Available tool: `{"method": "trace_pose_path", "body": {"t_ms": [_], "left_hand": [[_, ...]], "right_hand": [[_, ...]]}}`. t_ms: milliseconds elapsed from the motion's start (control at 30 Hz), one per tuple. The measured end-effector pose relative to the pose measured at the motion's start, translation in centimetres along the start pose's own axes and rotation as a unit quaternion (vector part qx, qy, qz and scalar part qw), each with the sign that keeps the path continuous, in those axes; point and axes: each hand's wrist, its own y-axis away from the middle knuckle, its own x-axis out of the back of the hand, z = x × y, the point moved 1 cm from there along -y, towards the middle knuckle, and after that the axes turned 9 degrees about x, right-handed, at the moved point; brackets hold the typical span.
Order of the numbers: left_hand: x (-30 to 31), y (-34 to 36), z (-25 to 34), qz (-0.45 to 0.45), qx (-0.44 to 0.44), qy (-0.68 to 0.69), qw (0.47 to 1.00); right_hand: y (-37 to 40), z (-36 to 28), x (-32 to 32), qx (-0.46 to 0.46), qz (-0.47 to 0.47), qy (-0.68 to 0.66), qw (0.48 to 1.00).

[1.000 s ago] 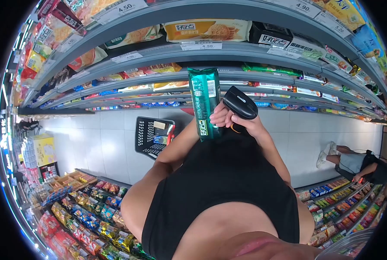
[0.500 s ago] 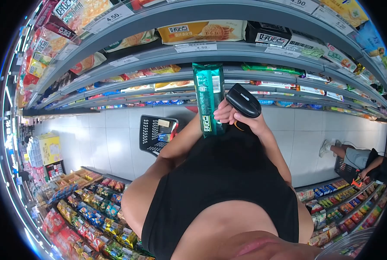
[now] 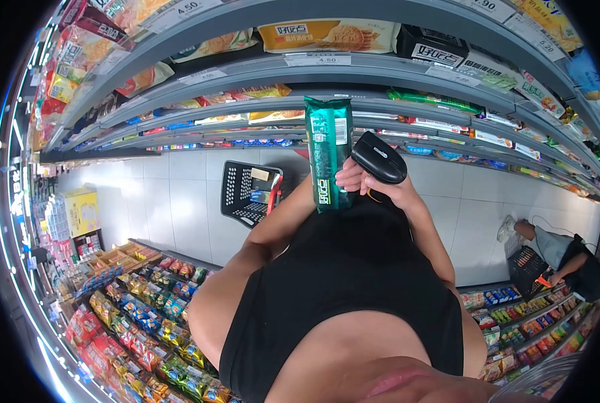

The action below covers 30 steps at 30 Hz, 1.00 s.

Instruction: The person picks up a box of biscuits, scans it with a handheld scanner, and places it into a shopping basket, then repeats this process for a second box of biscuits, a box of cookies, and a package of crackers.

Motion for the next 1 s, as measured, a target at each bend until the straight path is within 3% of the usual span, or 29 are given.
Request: {"method": "trace_pose_path", "body": {"t_ms": [200, 233, 333, 433, 600, 700, 833, 900, 1000], "left_hand": [[0.0, 1.1, -1.2, 0.028, -0.012, 0.006, 1.000], [0.0, 1.1, -1.5, 0.039, -0.017, 0.009, 0.999], [-0.2, 2.7, -4.1, 0.101, -0.054, 0.019, 0.993], [0.7, 3.9, -4.7, 0.123, -0.057, -0.006, 0.991], [0.3, 6.3, -5.8, 0.274, -0.039, -0.055, 0.959], [-1.4, 8.0, -5.8, 0.449, -0.020, -0.098, 0.888], [-8.3, 4.0, -2.6, 0.625, -0.038, -0.042, 0.778], [-9.6, 5.2, -1.2, 0.685, -0.060, -0.153, 0.710], [-12.3, 4.6, 0.5, 0.731, -0.008, -0.264, 0.629]], "right_hand": [[0.5, 0.9, -0.8, -0.047, 0.017, -0.046, 0.998], [0.7, 0.6, -0.8, -0.021, 0.005, -0.040, 0.999], [2.0, 1.8, 0.0, -0.076, -0.018, -0.061, 0.995], [1.8, 0.8, 0.0, -0.073, -0.028, -0.054, 0.995], [3.4, 1.7, -0.5, -0.060, 0.003, -0.110, 0.992], [4.2, 3.2, -0.4, -0.061, 0.030, -0.094, 0.993], [5.1, 3.1, 0.2, -0.022, 0.100, -0.013, 0.995], [5.7, 2.7, 0.3, -0.025, 0.143, -0.004, 0.989], [6.6, 3.0, 1.5, -0.014, 0.167, -0.019, 0.986]]}}
